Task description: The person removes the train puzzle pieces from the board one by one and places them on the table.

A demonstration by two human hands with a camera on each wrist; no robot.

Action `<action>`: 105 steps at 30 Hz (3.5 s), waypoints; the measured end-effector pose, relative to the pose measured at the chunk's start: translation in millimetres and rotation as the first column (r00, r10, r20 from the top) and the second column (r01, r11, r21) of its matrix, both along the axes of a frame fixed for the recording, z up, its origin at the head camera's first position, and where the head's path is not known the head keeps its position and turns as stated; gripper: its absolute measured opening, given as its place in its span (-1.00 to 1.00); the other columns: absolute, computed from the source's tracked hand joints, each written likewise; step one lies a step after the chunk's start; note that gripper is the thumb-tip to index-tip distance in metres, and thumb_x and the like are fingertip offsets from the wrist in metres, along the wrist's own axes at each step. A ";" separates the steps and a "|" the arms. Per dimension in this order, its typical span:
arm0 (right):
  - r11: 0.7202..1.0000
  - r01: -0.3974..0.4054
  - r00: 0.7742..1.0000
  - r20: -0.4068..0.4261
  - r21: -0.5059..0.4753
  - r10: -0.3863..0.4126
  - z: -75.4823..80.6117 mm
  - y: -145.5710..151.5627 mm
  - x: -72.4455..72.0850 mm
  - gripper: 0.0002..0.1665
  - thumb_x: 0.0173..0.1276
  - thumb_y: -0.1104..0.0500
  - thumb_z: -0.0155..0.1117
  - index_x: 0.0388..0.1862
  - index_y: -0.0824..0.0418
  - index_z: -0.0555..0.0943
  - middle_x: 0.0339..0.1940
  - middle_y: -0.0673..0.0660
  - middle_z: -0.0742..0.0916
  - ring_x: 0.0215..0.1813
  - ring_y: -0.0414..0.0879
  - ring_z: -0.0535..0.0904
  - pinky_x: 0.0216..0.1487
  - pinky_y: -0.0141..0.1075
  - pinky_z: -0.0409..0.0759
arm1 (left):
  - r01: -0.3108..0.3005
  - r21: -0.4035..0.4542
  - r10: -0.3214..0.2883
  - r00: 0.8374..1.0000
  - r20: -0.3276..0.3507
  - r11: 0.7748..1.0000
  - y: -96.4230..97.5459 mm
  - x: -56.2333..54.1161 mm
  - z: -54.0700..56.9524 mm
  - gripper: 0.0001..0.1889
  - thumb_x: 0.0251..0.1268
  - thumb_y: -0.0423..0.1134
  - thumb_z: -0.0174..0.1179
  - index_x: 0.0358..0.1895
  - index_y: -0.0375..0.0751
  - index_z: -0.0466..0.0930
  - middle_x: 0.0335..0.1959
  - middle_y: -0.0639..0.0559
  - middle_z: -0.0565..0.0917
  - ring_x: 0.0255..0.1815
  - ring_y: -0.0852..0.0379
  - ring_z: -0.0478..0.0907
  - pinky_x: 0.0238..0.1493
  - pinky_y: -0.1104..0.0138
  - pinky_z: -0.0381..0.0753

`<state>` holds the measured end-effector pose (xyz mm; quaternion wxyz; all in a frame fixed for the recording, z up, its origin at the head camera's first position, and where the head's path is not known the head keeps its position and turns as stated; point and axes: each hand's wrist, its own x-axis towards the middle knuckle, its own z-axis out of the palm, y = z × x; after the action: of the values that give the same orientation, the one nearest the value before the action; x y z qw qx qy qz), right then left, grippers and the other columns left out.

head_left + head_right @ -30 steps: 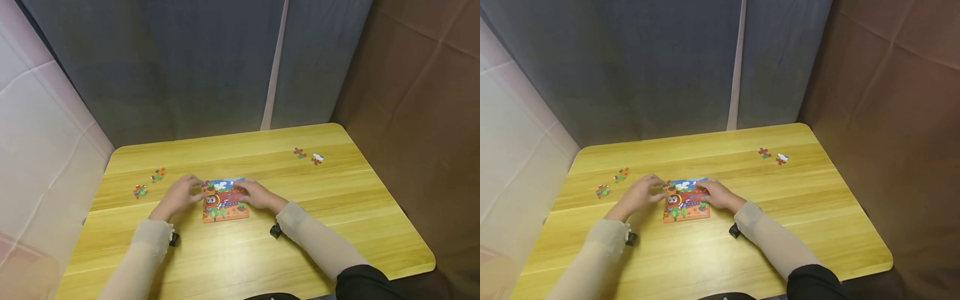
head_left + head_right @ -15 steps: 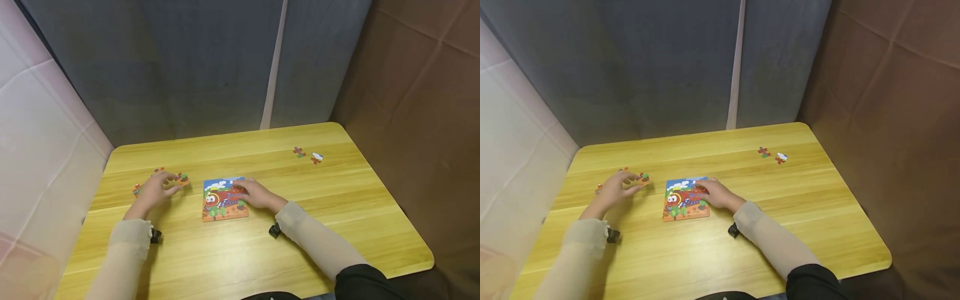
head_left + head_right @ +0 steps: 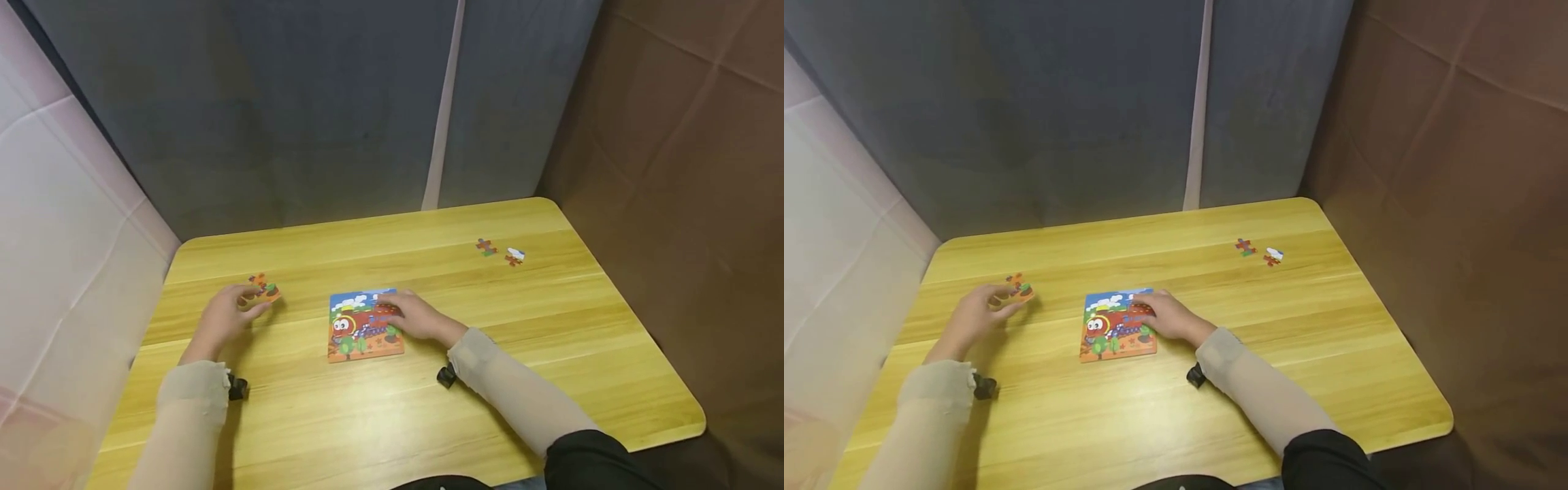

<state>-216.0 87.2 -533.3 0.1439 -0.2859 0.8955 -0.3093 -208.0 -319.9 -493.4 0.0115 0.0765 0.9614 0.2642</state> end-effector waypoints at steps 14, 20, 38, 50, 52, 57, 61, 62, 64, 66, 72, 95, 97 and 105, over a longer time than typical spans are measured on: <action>1.000 0.005 1.000 -0.006 -0.014 -0.005 -3.0 0.5 -0.5 -0.41 0.58 0.06 0.17 0.53 0.09 0.38 0.47 0.09 0.50 0.45 0.06 0.36 0.43 -0.04 0.35 | -0.177 0.002 0.177 0.984 -0.001 0.984 -47.4 9.0 5.1 -0.27 0.45 0.20 0.16 0.32 -0.44 0.47 0.23 -0.47 0.51 0.16 -0.43 0.47 -0.01 -0.26 0.49; 1.000 0.005 1.000 -0.010 -0.011 -0.005 -3.1 -0.6 -0.5 -0.41 0.58 0.04 0.17 0.52 0.08 0.40 0.46 0.08 0.52 0.40 0.04 0.40 0.37 -0.06 0.41 | -0.261 0.003 0.261 0.964 0.053 0.965 -59.0 14.0 2.6 -0.21 0.49 0.23 0.08 0.36 -0.52 0.40 0.27 -0.53 0.46 0.19 -0.48 0.43 -0.03 -0.26 0.51; 1.000 0.002 1.000 -0.030 -0.012 -0.002 -9.1 1.0 -3.7 -0.44 0.58 0.05 0.17 0.51 0.07 0.42 0.45 0.07 0.52 0.40 0.03 0.41 0.38 -0.07 0.41 | -0.258 -0.045 0.257 0.966 -0.023 0.965 -18.3 -9.7 1.3 -0.31 0.41 0.26 0.17 0.24 -0.34 0.55 0.41 -0.48 0.29 0.39 -0.65 0.09 0.04 -0.69 -0.12; 1.000 0.003 1.000 -0.028 -0.012 -0.003 -7.8 2.4 -2.7 -0.44 0.58 0.06 0.17 0.50 0.08 0.42 0.46 0.06 0.52 0.40 0.02 0.41 0.38 -0.08 0.40 | -0.161 -0.056 0.159 0.986 -0.040 0.985 20.9 -30.8 -6.2 -0.38 0.38 0.21 0.25 0.18 -0.29 0.60 0.40 -0.38 0.33 0.32 -0.56 0.16 0.03 -0.44 -0.02; 1.000 -0.001 1.000 -0.027 -0.013 0.001 -7.4 2.4 -2.8 -0.44 0.58 0.06 0.17 0.50 0.08 0.42 0.46 0.07 0.52 0.40 0.02 0.41 0.38 -0.08 0.40 | -0.162 -0.057 0.160 0.986 -0.039 0.985 25.2 -34.1 -7.3 -0.40 0.37 0.19 0.27 0.17 -0.28 0.62 0.40 -0.37 0.33 0.32 -0.55 0.16 0.04 -0.43 -0.02; 1.000 -0.002 1.000 -0.016 -0.018 0.002 -7.2 1.7 -1.6 -0.44 0.59 0.06 0.16 0.51 0.06 0.41 0.47 0.06 0.51 0.42 0.03 0.39 0.40 -0.08 0.39 | -0.173 -0.095 0.171 0.985 -0.028 0.980 30.6 -41.1 -13.1 -0.40 0.35 0.21 0.28 0.20 -0.23 0.63 0.43 -0.37 0.31 0.35 -0.58 0.16 0.04 -0.46 -0.01; 1.000 -0.005 1.000 -0.006 -0.023 0.005 -7.3 1.6 -0.5 -0.43 0.59 0.06 0.16 0.52 0.06 0.40 0.47 0.06 0.50 0.43 0.03 0.38 0.40 -0.07 0.39 | -0.172 -0.114 0.170 0.985 -0.023 0.979 32.4 -42.3 -15.0 -0.29 0.34 0.26 0.26 0.29 -0.27 0.56 0.50 -0.36 0.26 0.39 -0.59 0.12 0.08 -0.52 -0.09; 1.000 -0.006 1.000 -0.003 -0.027 0.006 -7.3 1.4 -0.3 -0.43 0.58 0.06 0.16 0.52 0.06 0.40 0.47 0.06 0.50 0.43 0.03 0.38 0.40 -0.07 0.39 | -0.168 -0.110 0.167 0.986 -0.025 0.980 32.7 -41.8 -14.3 -0.29 0.34 0.25 0.26 0.30 -0.27 0.54 0.51 -0.35 0.24 0.40 -0.58 0.10 0.09 -0.53 -0.13; 1.000 -0.006 1.000 -0.001 -0.030 0.006 -7.4 1.1 -0.3 -0.43 0.59 0.05 0.16 0.52 0.06 0.40 0.47 0.06 0.50 0.43 0.03 0.38 0.39 -0.06 0.40 | -0.161 -0.092 0.158 0.987 -0.034 0.983 33.5 -40.1 -11.7 -0.31 0.36 0.22 0.26 0.30 -0.27 0.54 0.52 -0.34 0.21 0.42 -0.57 0.07 0.11 -0.55 -0.20; 0.999 -0.002 1.000 -0.001 -0.032 0.002 -7.4 1.2 -0.2 -0.44 0.59 0.05 0.16 0.51 0.06 0.41 0.46 0.06 0.51 0.42 0.03 0.38 0.39 -0.06 0.40 | -0.157 -0.079 0.153 0.987 -0.046 0.985 35.0 -37.5 -8.3 -0.36 0.38 0.19 0.26 0.28 -0.25 0.55 0.52 -0.32 0.20 0.43 -0.55 0.05 0.11 -0.55 -0.23; 1.000 0.004 1.000 -0.002 -0.027 -0.004 -7.2 0.4 0.0 -0.45 0.58 0.06 0.17 0.50 0.07 0.43 0.44 0.06 0.53 0.41 0.02 0.39 0.40 -0.06 0.39 | -0.124 -0.078 0.121 0.992 -0.042 0.989 38.4 -24.8 -2.1 -0.42 0.45 0.16 0.19 0.30 -0.22 0.55 0.53 -0.33 0.19 0.43 -0.57 0.05 0.10 -0.51 -0.12; 0.999 -0.005 1.000 -0.020 -0.045 0.004 -9.1 6.9 0.8 -0.39 0.54 0.06 0.24 0.50 0.13 0.41 0.43 0.10 0.54 0.39 0.06 0.40 0.39 -0.05 0.38 | 0.267 -0.008 -0.263 0.952 0.156 0.964 129.3 8.6 -23.4 -0.14 0.19 0.04 0.47 0.51 -0.16 0.32 0.53 -0.31 0.22 0.52 -0.40 0.07 0.39 -0.39 0.03; 0.999 0.001 1.000 -0.024 -0.040 -0.002 -9.1 7.9 -0.4 -0.39 0.53 0.06 0.25 0.50 0.13 0.40 0.44 0.11 0.53 0.40 0.06 0.39 0.41 -0.04 0.37 | 0.275 -0.022 -0.268 0.951 0.152 0.961 132.5 9.9 -23.9 -0.14 0.18 0.03 0.48 0.51 -0.14 0.32 0.56 -0.31 0.16 0.53 -0.41 0.02 0.37 -0.43 -0.02; 1.000 -0.018 1.000 -0.018 -0.026 0.017 -6.6 9.0 -1.7 -0.36 0.53 0.07 0.25 0.52 0.15 0.37 0.50 0.11 0.47 0.47 0.07 0.33 0.48 -0.05 0.28 | 0.304 -0.038 -0.291 0.937 0.194 0.952 137.4 16.0 -19.6 -0.22 0.23 -0.05 0.45 0.51 -0.05 0.35 0.63 -0.24 0.01 0.55 -0.43 -0.08 0.34 -0.48 -0.10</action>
<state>-217.8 96.2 -539.9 0.1349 -0.2984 0.8901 -0.3171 -192.0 -182.5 -513.1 0.1434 0.1955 0.9419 0.2326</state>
